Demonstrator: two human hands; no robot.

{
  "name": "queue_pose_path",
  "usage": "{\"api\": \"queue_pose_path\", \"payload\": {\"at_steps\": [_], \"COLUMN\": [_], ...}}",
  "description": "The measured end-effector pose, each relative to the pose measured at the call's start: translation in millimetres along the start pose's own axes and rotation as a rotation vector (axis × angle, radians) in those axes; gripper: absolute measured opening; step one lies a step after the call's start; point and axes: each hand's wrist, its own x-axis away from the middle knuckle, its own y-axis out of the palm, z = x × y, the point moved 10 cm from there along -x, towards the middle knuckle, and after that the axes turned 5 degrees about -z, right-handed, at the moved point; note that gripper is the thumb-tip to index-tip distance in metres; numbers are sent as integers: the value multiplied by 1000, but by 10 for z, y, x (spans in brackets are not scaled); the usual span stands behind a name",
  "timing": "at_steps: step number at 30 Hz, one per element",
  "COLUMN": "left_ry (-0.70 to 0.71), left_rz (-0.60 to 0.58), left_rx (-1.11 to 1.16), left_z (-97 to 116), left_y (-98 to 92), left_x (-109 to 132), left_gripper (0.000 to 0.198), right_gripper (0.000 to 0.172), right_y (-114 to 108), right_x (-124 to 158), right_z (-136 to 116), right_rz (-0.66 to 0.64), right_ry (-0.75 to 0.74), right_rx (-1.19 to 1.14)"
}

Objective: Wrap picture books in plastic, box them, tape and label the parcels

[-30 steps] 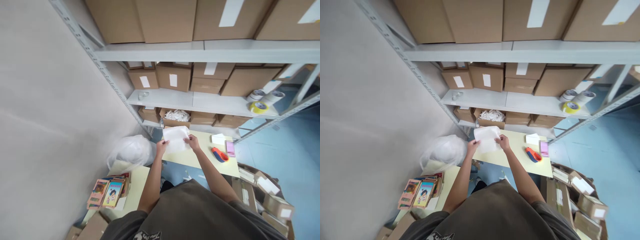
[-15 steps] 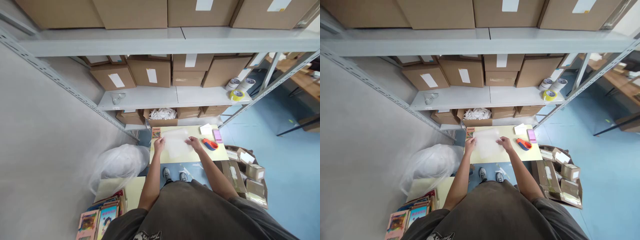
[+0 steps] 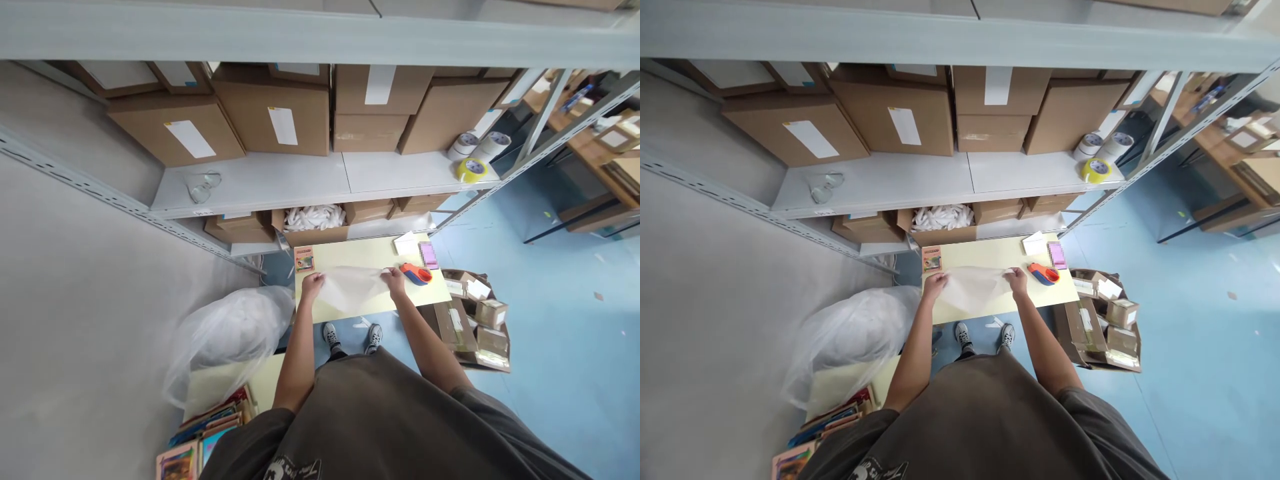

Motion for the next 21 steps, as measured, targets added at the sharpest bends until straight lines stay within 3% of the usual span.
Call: {"api": "queue_pose_path", "payload": {"at_steps": [4, 9, 13, 16, 18, 21], "left_ry": [-68, 6, -42, -34, -2, 47], "left_rz": [-62, -154, -168, -117, -36, 7], "left_rx": [35, -264, -420, -502, -569, -603], "left_z": [-65, 161, 175, 221, 267, 215], "left_y": [80, 327, 544, 701, 802, 1046], "left_x": [-150, -551, -888, -994, -933, -634], "left_gripper": [22, 12, 16, 28, 42, 55], "right_gripper": [24, 24, 28, 32, 35, 60], "right_y": [-220, -295, -270, -188, -101, 44], "right_x": [-227, -366, -328, -328, -361, -359], "right_z": [-160, -118, 230, 605, 896, 1308], "right_rz": [102, -50, -313, -466, -544, -650], "right_ry": [-189, -399, -534, -513, -413, -251], "right_rx": [245, 575, 845, 1037, 1149, 1237]}}
